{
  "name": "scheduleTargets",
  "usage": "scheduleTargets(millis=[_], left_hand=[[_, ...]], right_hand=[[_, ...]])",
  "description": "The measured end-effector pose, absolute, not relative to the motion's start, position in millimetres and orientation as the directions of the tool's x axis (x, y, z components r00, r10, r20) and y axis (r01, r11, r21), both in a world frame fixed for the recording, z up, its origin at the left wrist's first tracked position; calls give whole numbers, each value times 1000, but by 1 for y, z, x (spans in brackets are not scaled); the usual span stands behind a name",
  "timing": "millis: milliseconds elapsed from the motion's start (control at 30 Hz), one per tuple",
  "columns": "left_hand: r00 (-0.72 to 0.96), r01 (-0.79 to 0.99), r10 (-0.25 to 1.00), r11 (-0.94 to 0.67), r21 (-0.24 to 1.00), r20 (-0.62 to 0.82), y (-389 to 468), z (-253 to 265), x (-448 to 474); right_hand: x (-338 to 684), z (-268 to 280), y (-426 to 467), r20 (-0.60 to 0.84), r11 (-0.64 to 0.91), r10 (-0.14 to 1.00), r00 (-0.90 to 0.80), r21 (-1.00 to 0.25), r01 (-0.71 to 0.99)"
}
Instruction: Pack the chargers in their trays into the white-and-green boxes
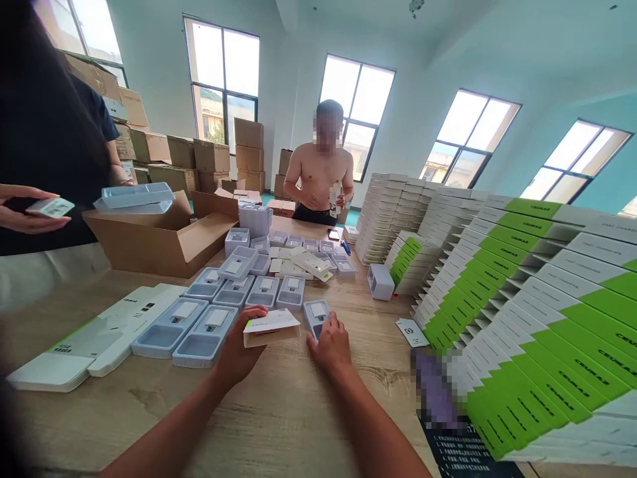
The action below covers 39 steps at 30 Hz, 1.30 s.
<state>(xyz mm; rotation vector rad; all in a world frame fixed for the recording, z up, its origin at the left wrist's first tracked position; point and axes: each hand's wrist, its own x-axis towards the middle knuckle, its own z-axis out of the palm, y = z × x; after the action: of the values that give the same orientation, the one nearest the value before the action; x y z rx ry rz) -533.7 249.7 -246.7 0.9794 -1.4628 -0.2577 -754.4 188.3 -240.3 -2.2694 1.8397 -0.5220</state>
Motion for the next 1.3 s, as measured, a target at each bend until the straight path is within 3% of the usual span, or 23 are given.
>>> scheduleTargets(millis=[133, 267, 467, 667, 767, 900, 967, 1067, 1167, 1300], left_hand=[[150, -402, -702, 600, 691, 696, 248, -250, -536], [130, -401, -708, 603, 690, 694, 248, -253, -540], [84, -394, -682, 647, 653, 727, 253, -256, -548], [77, -367, -691, 651, 665, 719, 259, -258, -549], [92, -319, -728, 625, 713, 680, 263, -254, -551], [4, -211, -819, 560, 801, 574, 288, -236, -560], [-116, -80, -882, 467, 881, 457, 312, -224, -564], [-297, 181, -922, 200, 963, 248, 350, -212, -568], [-236, 229, -960, 98, 968, 153, 381, -219, -567], [-97, 182, -994, 23, 983, 41, 407, -244, -564]], right_hand=[[-806, -216, 261, 176, -290, -955, 237, -418, -861], [-840, -160, 331, 170, -412, -898, 406, -653, -636], [-809, -116, 349, 308, -451, -892, 333, -534, -715], [-766, -145, 339, 449, -419, -872, 196, -476, -773], [-755, -163, 333, 601, -507, -788, 136, -507, -697], [-765, -177, 325, 691, -657, -712, 125, -593, -466], [-775, -182, 326, 619, -637, -764, 183, -678, -368], [-787, -194, 336, 499, -558, -822, 274, -802, -213], [-794, -213, 353, 491, -534, -838, 236, -828, -173], [-801, -243, 372, 556, -576, -817, 155, -774, -262]])
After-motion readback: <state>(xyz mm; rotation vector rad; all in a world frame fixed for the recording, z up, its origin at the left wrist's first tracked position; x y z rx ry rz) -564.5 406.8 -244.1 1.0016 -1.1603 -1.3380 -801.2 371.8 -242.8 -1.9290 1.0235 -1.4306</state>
